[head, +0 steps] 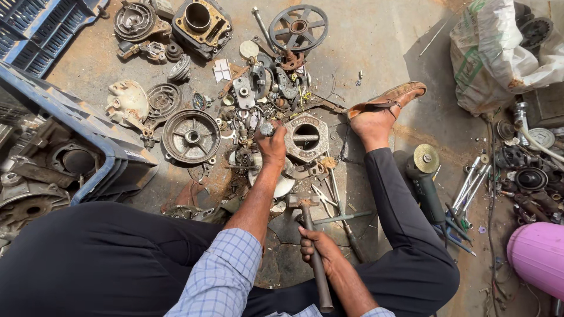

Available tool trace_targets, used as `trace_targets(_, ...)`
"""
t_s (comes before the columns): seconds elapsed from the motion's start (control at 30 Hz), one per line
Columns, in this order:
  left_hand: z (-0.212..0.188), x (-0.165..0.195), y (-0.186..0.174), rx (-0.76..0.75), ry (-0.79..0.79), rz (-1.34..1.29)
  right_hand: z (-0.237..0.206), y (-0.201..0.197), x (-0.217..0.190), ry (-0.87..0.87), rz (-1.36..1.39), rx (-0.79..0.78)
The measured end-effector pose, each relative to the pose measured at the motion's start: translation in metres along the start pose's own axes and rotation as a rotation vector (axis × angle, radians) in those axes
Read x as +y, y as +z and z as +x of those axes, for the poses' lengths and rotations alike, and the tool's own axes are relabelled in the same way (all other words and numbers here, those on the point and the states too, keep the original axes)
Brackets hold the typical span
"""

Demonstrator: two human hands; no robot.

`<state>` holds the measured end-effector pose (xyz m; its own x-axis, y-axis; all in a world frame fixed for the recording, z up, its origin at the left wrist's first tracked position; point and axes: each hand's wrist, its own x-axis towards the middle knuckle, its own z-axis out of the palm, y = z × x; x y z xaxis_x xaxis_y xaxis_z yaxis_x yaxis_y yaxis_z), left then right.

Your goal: The person sits on the floor and uses a hammer and metal rod to strike and shape a small metal component. They repeatedly adjust the part's position and strike it to achieve a desired form.

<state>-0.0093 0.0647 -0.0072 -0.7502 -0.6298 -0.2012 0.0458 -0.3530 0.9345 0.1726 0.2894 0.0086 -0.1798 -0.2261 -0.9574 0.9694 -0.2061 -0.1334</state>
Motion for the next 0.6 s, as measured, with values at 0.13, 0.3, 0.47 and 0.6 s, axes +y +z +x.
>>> trace_targets(0.13, 0.010, 0.004, 0.000, 0.029, 0.118, -0.128, 0.025, 0.000, 0.015, -0.076, -0.121, 0.102)
trace_targets(0.3, 0.017, 0.014, 0.004, 0.012, 0.176, -0.172, 0.022, 0.010, 0.018, -0.300, -0.788, 0.283)
trace_targets(0.47, 0.014, 0.026, 0.011, 0.088, 0.057, -0.022, -0.007, 0.026, -0.014, -0.419, -1.644, 0.556)
trace_targets(0.6, 0.009, 0.044, 0.005, 0.071, -0.166, 0.484, -0.010, 0.042, -0.064, -0.970, -1.616, 0.694)
